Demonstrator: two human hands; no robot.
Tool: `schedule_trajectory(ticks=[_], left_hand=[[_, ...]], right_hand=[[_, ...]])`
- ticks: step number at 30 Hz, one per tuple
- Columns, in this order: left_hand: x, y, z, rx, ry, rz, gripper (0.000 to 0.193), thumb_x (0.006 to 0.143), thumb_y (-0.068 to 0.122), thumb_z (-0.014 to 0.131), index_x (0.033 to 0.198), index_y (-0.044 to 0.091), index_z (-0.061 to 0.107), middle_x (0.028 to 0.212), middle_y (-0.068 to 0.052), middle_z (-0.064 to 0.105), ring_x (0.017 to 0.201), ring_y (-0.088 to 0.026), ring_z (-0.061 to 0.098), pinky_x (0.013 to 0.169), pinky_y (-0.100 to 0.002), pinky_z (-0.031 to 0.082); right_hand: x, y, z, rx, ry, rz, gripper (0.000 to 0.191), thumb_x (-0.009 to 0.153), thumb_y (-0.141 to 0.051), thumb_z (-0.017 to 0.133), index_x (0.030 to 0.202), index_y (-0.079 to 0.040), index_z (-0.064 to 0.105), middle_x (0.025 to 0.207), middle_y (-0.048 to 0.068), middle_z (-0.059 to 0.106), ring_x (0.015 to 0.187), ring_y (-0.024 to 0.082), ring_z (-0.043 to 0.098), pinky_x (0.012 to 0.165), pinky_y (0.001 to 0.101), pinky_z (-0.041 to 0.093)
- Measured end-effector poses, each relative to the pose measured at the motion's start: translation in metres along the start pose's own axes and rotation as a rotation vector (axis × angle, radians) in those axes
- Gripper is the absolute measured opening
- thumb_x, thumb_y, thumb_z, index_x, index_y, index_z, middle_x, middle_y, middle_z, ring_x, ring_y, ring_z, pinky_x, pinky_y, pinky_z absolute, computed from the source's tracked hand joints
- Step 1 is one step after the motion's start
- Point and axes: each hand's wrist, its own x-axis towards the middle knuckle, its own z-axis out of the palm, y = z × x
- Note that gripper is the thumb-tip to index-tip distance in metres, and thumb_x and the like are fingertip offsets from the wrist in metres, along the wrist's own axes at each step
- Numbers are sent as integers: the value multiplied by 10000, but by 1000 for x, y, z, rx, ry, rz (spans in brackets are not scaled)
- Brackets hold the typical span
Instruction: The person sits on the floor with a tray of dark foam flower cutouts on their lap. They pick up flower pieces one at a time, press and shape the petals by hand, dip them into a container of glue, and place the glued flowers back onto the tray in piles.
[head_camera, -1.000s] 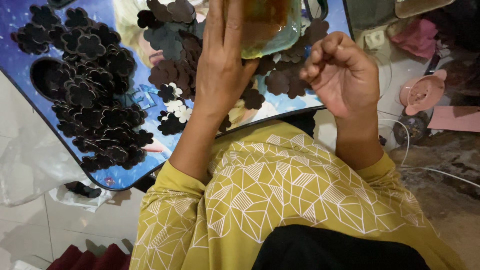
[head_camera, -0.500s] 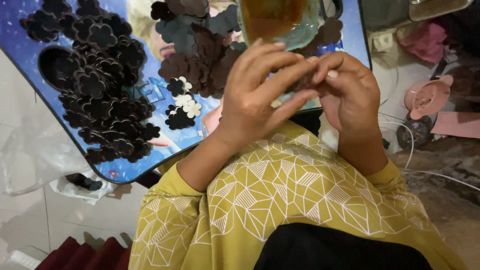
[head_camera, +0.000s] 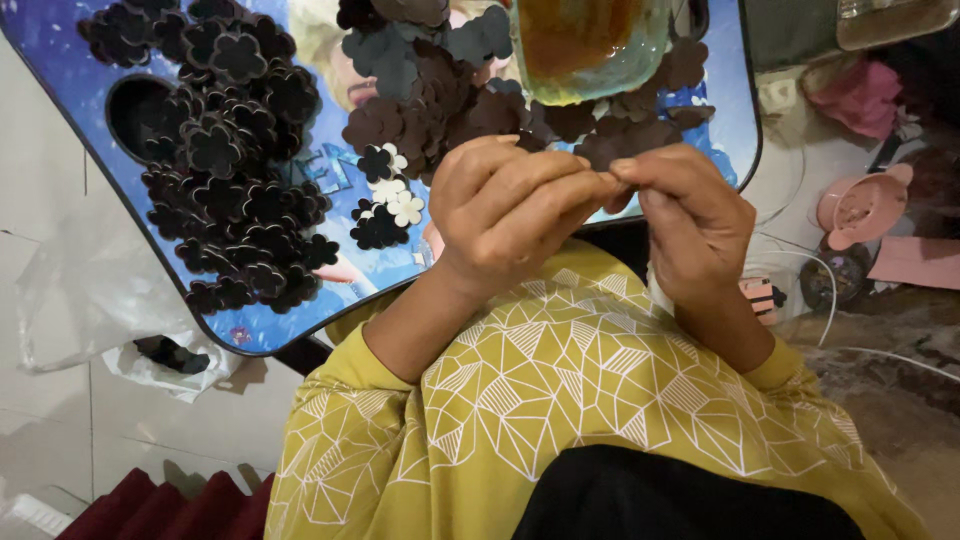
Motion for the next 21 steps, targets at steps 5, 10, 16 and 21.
schedule_trajectory(ticks=[5,10,16,21], left_hand=[[-11,13,-4,-241,-59,-311,218,859,152,920,1005,149,759,1039,34,701,939,-166,644,822,-320,519],[-27,23,-20,-470,-100,-497,226,883,127,896,1049,100,745,1026,-13,713,982,-154,672,887,-294,524],[-57,40,-37,-636,-85,-676,263,856,154,885,1049,64,730,1071,-16,700,976,-92,649,894,-253,552],[-104,47,-54,-863,-221,-866,169,895,106,845,1047,45,803,946,-36,758,854,-94,702,776,-243,565]], right_hand=[[-9,-3,8,-167,-10,-210,204,1112,95,546,1242,16,682,1157,118,641,968,168,671,870,257,546],[-21,-3,17,-415,15,-324,261,1066,134,614,1276,2,695,1178,147,670,965,195,666,822,254,527],[-56,7,35,-423,-73,-386,324,990,130,591,1267,1,698,1158,139,678,964,209,677,858,289,540],[-96,29,52,-27,-228,-175,286,1027,104,558,1271,10,675,1139,119,666,982,197,669,859,273,538]])
